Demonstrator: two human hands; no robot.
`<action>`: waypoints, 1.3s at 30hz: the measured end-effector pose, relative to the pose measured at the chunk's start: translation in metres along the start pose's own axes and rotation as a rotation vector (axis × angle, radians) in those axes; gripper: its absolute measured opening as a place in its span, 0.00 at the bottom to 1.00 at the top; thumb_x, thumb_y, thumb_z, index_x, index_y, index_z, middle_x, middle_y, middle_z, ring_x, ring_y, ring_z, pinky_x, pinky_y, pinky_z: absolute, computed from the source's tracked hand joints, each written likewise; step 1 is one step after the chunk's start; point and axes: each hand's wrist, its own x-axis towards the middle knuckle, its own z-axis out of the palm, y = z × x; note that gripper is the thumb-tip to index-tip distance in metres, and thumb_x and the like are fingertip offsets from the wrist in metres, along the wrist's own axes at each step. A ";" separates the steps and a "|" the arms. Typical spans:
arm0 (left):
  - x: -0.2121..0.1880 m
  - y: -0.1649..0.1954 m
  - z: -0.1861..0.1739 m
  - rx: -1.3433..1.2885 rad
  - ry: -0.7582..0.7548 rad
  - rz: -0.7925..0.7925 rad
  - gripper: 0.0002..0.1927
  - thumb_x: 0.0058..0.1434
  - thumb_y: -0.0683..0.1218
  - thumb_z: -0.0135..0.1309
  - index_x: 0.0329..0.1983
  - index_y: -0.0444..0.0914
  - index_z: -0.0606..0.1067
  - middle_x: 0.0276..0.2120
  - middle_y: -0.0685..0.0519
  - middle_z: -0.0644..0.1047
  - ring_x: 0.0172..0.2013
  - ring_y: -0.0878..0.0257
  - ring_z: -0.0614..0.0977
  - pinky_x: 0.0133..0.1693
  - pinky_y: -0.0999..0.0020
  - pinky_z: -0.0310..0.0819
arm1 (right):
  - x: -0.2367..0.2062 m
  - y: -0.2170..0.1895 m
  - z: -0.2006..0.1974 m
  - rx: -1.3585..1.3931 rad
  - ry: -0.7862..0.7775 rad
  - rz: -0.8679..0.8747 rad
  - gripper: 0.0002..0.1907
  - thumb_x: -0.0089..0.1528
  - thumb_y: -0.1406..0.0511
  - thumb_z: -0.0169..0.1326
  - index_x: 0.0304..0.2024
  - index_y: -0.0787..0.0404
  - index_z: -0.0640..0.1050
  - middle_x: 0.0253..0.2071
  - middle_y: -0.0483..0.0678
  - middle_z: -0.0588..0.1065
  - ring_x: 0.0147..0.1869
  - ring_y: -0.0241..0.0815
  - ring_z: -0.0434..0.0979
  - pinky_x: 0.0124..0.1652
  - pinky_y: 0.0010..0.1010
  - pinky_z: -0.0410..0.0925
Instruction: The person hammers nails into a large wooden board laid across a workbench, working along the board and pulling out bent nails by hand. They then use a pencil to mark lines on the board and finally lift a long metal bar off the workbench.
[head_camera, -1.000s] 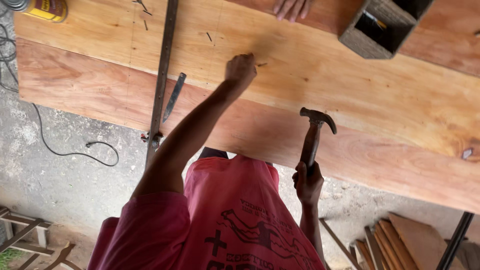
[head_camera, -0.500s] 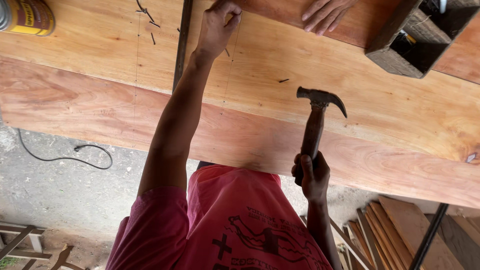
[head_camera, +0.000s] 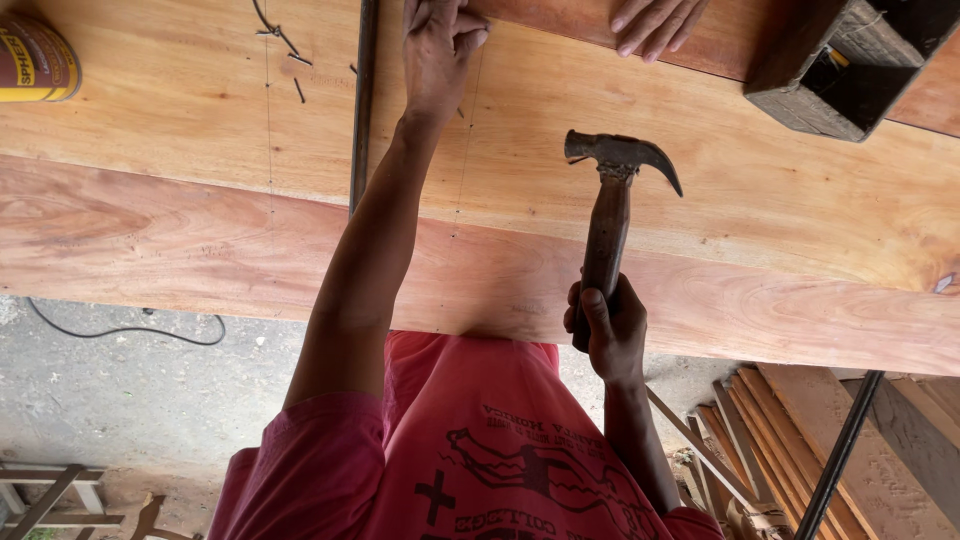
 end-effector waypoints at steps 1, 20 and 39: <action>0.000 0.000 -0.001 0.006 -0.007 -0.004 0.31 0.60 0.38 0.68 0.66 0.43 0.70 0.33 0.64 0.85 0.49 0.67 0.81 0.60 0.67 0.72 | 0.002 -0.004 0.002 0.015 -0.006 -0.003 0.28 0.70 0.52 0.53 0.55 0.72 0.71 0.33 0.50 0.75 0.27 0.34 0.76 0.25 0.25 0.69; -0.003 0.000 -0.001 -0.035 -0.081 -0.052 0.26 0.64 0.40 0.67 0.64 0.45 0.74 0.30 0.65 0.84 0.40 0.73 0.85 0.72 0.55 0.57 | 0.083 -0.027 0.031 -0.204 -0.012 -0.384 0.15 0.74 0.63 0.50 0.54 0.70 0.66 0.39 0.54 0.76 0.34 0.38 0.81 0.29 0.26 0.76; -0.008 0.009 -0.011 0.007 -0.043 -0.047 0.32 0.63 0.36 0.65 0.68 0.43 0.68 0.39 0.57 0.81 0.48 0.60 0.80 0.69 0.50 0.64 | 0.129 -0.020 0.057 -0.653 0.038 -0.470 0.17 0.71 0.66 0.55 0.55 0.71 0.68 0.25 0.55 0.76 0.25 0.48 0.82 0.25 0.37 0.72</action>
